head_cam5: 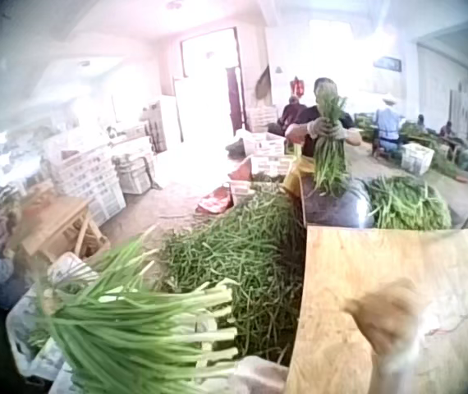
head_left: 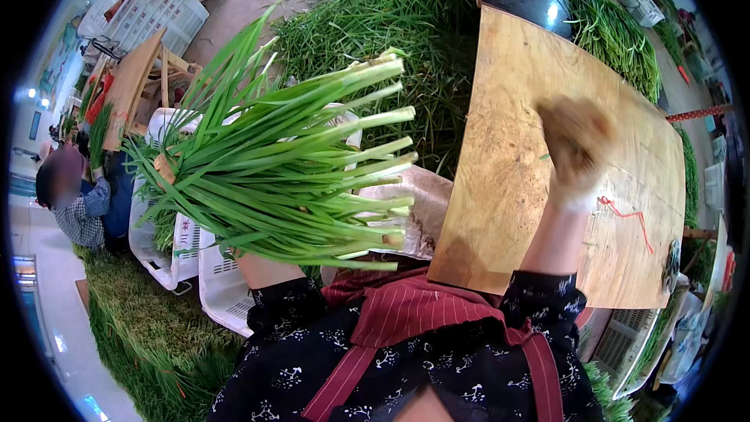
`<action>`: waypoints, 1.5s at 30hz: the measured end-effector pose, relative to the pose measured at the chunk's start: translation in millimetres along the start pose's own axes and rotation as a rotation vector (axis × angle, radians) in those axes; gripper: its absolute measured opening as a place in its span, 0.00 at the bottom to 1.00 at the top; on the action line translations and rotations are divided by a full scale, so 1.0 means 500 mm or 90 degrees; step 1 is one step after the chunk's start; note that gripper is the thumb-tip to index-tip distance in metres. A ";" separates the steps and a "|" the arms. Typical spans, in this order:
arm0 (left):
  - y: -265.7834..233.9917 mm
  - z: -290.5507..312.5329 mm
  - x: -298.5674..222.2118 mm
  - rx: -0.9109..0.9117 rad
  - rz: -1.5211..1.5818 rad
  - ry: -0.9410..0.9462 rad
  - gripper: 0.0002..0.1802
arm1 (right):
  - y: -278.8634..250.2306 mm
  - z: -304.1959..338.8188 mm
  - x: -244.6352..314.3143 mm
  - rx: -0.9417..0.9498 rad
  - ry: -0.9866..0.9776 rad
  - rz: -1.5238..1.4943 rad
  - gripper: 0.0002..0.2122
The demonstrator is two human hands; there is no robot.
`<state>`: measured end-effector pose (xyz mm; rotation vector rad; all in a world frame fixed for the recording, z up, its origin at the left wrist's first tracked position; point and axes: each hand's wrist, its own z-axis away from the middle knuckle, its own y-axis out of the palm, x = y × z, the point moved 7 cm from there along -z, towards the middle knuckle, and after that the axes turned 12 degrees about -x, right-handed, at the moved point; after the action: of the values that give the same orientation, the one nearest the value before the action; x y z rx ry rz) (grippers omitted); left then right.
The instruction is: The person sorts green onions by hand, aligns them on a wooden board, ties them into bundles using red strings, and places the finished bundles into white plastic crates.
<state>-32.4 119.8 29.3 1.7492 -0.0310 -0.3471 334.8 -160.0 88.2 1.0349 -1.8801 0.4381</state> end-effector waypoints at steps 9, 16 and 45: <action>0.013 -0.028 -0.002 0.005 -0.029 -0.013 0.12 | 0.218 -0.039 -0.074 0.111 0.225 -0.089 0.23; 0.027 -0.035 -0.035 0.013 -0.036 -0.007 0.12 | 0.083 -0.086 0.025 -0.070 0.061 -0.488 0.12; -0.006 -0.011 0.004 -0.016 0.000 0.000 0.09 | 0.165 -0.019 -0.057 0.130 0.295 0.072 0.09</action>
<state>-29.7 125.5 27.0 1.7249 -0.0277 -0.3463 280.1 -92.0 78.1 0.8674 -1.5012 0.8719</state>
